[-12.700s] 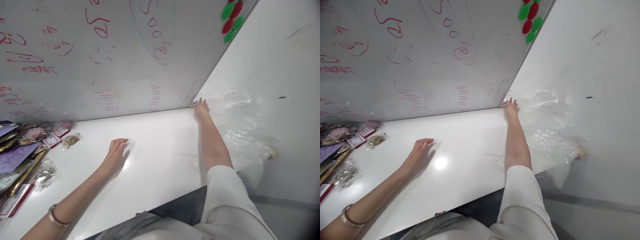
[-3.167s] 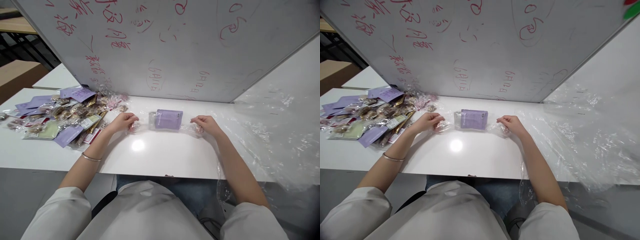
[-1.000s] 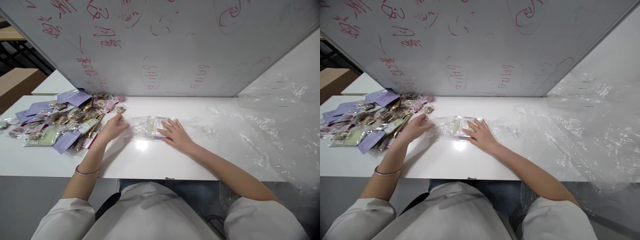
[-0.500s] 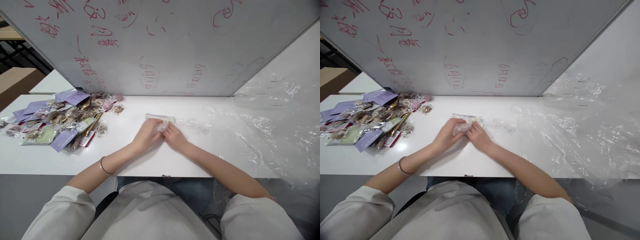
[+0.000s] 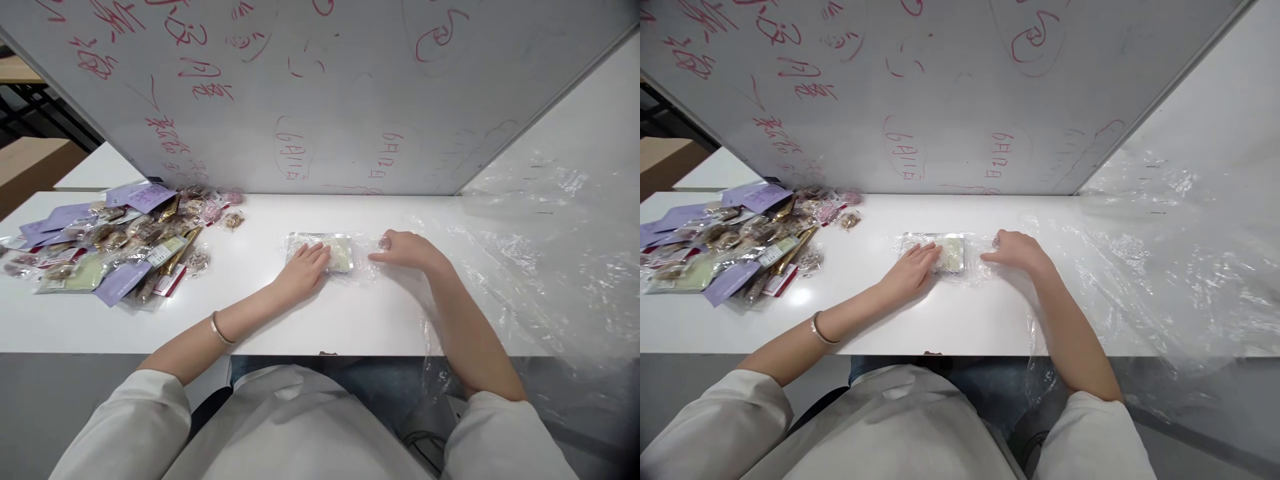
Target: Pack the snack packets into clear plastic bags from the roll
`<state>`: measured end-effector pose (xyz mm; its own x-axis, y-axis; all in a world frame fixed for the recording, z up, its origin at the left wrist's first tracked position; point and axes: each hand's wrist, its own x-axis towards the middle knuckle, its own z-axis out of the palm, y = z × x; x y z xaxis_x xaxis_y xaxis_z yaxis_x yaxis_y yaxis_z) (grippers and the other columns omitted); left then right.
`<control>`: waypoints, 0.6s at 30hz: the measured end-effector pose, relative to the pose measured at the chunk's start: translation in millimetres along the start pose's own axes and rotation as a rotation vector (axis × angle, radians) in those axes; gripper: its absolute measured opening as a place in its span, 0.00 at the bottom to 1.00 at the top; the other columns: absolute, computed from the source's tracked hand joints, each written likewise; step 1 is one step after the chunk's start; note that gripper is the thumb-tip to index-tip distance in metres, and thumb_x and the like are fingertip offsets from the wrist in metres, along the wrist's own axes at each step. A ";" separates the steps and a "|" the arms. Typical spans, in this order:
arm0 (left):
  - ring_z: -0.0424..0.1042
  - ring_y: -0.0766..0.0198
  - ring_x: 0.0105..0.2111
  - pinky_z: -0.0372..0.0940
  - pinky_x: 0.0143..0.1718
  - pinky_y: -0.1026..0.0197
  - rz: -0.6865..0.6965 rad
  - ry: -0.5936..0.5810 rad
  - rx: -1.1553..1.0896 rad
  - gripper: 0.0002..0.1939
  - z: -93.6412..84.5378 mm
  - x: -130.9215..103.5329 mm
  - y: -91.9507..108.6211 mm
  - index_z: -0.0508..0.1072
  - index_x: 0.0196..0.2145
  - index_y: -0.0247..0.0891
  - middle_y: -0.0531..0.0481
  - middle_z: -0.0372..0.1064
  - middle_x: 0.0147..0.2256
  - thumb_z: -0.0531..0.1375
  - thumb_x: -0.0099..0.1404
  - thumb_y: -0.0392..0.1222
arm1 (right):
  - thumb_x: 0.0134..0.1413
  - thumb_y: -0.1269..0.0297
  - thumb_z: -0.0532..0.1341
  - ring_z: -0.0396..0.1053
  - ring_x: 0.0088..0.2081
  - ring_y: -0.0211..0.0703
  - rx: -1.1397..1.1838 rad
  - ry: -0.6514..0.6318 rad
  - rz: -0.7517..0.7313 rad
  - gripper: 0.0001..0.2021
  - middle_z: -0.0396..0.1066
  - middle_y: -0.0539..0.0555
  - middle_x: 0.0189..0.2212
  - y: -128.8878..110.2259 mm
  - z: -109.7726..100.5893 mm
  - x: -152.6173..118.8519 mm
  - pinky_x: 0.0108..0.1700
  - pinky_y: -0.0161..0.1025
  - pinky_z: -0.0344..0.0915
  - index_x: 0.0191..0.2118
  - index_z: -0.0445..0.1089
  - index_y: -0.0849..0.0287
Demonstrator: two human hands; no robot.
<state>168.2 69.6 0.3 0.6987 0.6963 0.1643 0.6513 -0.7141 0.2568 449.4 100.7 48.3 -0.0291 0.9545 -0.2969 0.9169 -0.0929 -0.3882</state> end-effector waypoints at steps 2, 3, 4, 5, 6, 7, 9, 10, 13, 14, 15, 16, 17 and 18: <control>0.62 0.49 0.62 0.55 0.64 0.40 0.039 0.034 0.025 0.18 0.0 1.3 -1.0 0.66 0.52 0.33 0.33 0.63 0.60 0.48 0.66 0.28 | 0.45 0.51 0.66 0.68 0.27 0.45 0.222 -0.143 -0.011 0.15 0.70 0.54 0.24 -2.2 -2.2 -3.0 0.30 0.41 0.61 0.24 0.65 0.56; 0.64 0.50 0.60 0.56 0.63 0.40 0.059 0.051 0.031 0.16 -0.5 2.1 -1.3 0.66 0.49 0.34 0.33 0.64 0.58 0.48 0.65 0.28 | 0.47 0.52 0.66 0.65 0.24 0.41 0.385 -0.151 -0.037 0.15 0.67 0.51 0.20 -6.0 -0.4 -3.6 0.29 0.39 0.59 0.23 0.63 0.56; 0.66 0.50 0.58 0.57 0.62 0.40 0.081 0.065 0.030 0.15 -1.5 2.8 -1.4 0.67 0.47 0.35 0.34 0.65 0.55 0.49 0.65 0.28 | 0.48 0.53 0.66 0.63 0.23 0.39 0.559 -0.117 -0.063 0.15 0.65 0.49 0.18 -11.4 3.6 -3.5 0.28 0.38 0.58 0.23 0.63 0.56; 0.67 0.51 0.56 0.58 0.61 0.40 0.105 0.074 0.021 0.13 -2.8 3.6 -1.4 0.67 0.46 0.35 0.35 0.66 0.53 0.50 0.65 0.30 | 0.47 0.53 0.67 0.62 0.22 0.38 0.723 -0.057 -0.086 0.15 0.64 0.47 0.18 -17.9 9.5 -2.8 0.28 0.38 0.58 0.24 0.63 0.56; 0.67 0.50 0.55 0.59 0.60 0.41 0.133 0.077 0.007 0.11 -4.2 4.3 -1.3 0.66 0.45 0.36 0.36 0.66 0.51 0.51 0.65 0.31 | 0.45 0.53 0.68 0.62 0.23 0.37 0.861 -0.002 -0.109 0.15 0.64 0.47 0.19 -25.1 17.0 -1.7 0.29 0.38 0.59 0.26 0.64 0.55; 0.66 0.50 0.55 0.59 0.60 0.41 0.163 0.073 -0.008 0.10 -5.5 4.9 -1.4 0.66 0.45 0.35 0.36 0.66 0.49 0.53 0.65 0.34 | 0.42 0.52 0.70 0.64 0.24 0.37 0.970 0.036 -0.142 0.16 0.66 0.46 0.21 -32.3 25.7 -0.3 0.30 0.38 0.62 0.28 0.65 0.55; 0.66 0.47 0.54 0.58 0.61 0.39 0.218 0.055 -0.029 0.13 -6.9 5.7 -2.8 0.66 0.46 0.34 0.35 0.66 0.49 0.58 0.65 0.41 | 0.40 0.51 0.72 0.68 0.30 0.40 1.083 0.049 -0.245 0.18 0.70 0.48 0.26 -44.5 43.7 1.8 0.37 0.41 0.66 0.31 0.66 0.55; 0.66 0.46 0.54 0.57 0.62 0.38 0.238 0.045 -0.037 0.16 -6.9 6.0 -4.3 0.65 0.46 0.33 0.35 0.66 0.49 0.59 0.64 0.44 | 0.40 0.51 0.72 0.70 0.33 0.42 1.089 0.040 -0.305 0.18 0.72 0.50 0.30 -48.5 51.6 2.1 0.41 0.42 0.67 0.33 0.67 0.54; 0.66 0.49 0.54 0.56 0.63 0.39 0.260 0.041 -0.080 0.17 -4.5 6.2 -11.7 0.65 0.49 0.33 0.36 0.65 0.50 0.59 0.65 0.42 | 0.49 0.51 0.67 0.72 0.47 0.48 1.007 -0.021 -0.437 0.16 0.75 0.54 0.41 -50.3 65.4 0.2 0.52 0.47 0.66 0.41 0.71 0.54; 0.66 0.50 0.54 0.57 0.62 0.42 0.260 0.041 -0.103 0.16 -3.7 6.2 -14.3 0.65 0.50 0.34 0.37 0.65 0.51 0.57 0.65 0.38 | 0.53 0.51 0.64 0.71 0.50 0.50 0.981 -0.061 -0.459 0.16 0.75 0.55 0.45 -47.9 66.7 -1.1 0.55 0.49 0.65 0.44 0.72 0.53; 0.66 0.51 0.55 0.60 0.61 0.45 0.259 0.039 -0.126 0.15 -3.1 6.1 -16.5 0.65 0.50 0.33 0.36 0.65 0.51 0.56 0.65 0.35 | 0.57 0.51 0.60 0.70 0.52 0.51 0.963 -0.099 -0.470 0.16 0.75 0.55 0.48 -44.8 66.7 -2.4 0.56 0.50 0.64 0.47 0.71 0.53; 0.66 0.52 0.55 0.63 0.58 0.48 0.256 0.031 -0.143 0.16 -3.0 5.9 -18.0 0.65 0.51 0.33 0.36 0.65 0.51 0.54 0.65 0.32 | 0.59 0.52 0.57 0.70 0.54 0.51 0.941 -0.136 -0.475 0.17 0.74 0.55 0.51 -41.4 66.0 -3.5 0.56 0.52 0.64 0.50 0.70 0.52; 0.66 0.53 0.54 0.65 0.56 0.50 0.250 0.019 -0.152 0.16 -3.3 5.6 -18.8 0.66 0.50 0.33 0.35 0.65 0.51 0.53 0.65 0.31 | 0.61 0.53 0.55 0.70 0.54 0.52 0.907 -0.158 -0.477 0.17 0.74 0.55 0.52 -38.3 65.1 -4.2 0.55 0.52 0.65 0.52 0.69 0.51; 0.66 0.53 0.53 0.66 0.53 0.51 0.241 0.003 -0.151 0.16 -4.0 5.1 -18.9 0.67 0.50 0.33 0.36 0.65 0.51 0.52 0.65 0.30 | 0.62 0.54 0.53 0.71 0.53 0.52 0.855 -0.161 -0.479 0.17 0.74 0.54 0.52 -35.8 64.3 -4.5 0.54 0.53 0.66 0.54 0.68 0.50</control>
<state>158.2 86.9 0.1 0.8269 0.5083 0.2405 0.4148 -0.8402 0.3493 391.1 81.5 7.4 -0.4334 0.9006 -0.0344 0.2008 0.0593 -0.9778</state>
